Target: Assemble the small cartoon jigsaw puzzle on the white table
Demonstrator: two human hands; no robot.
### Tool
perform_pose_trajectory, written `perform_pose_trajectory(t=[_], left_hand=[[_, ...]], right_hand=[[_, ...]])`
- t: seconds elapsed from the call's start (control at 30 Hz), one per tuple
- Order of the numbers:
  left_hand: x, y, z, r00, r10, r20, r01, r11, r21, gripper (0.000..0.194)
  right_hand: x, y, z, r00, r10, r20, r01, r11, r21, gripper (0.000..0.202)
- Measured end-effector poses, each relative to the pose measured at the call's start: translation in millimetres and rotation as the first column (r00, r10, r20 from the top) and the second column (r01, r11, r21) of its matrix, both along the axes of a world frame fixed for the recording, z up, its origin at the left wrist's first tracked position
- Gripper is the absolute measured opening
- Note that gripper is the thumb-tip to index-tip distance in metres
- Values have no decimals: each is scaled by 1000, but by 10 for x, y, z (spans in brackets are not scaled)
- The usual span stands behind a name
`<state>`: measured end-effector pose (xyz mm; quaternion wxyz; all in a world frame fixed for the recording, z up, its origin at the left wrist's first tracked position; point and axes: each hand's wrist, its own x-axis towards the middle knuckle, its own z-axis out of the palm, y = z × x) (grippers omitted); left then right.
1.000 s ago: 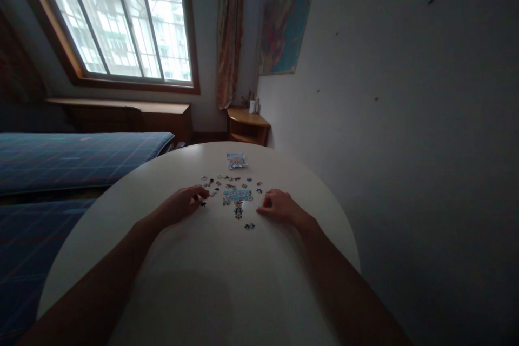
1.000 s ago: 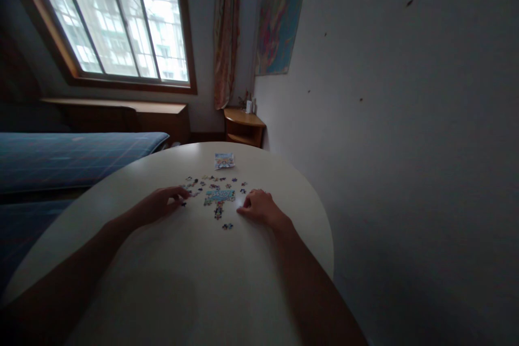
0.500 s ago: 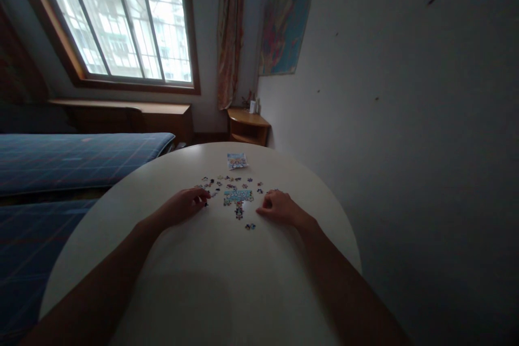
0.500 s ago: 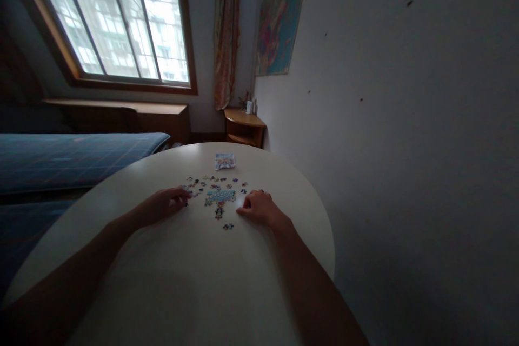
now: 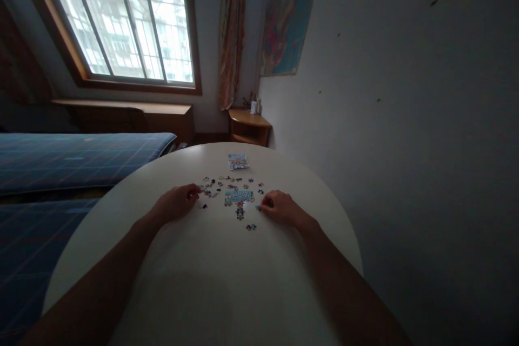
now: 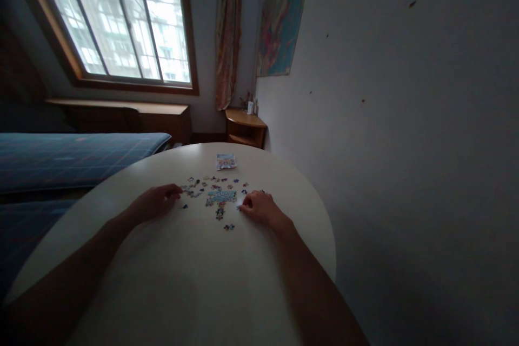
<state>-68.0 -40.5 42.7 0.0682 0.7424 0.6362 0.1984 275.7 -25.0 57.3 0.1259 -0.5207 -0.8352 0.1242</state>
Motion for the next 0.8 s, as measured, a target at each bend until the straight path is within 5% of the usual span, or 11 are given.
perform_pose_trajectory(t=[0.2,0.8], left_hand=[[-102,44,-18,989,142,-31,-143,988,-51,29],[-130,59,-78,993,112,-47,-113,993,-35,35]], right_hand=[[-3,-3,17,1000,4,2,-4,1000,-3,20],[2,-7,18,1000,1,-5,-1,1000,-14,19]])
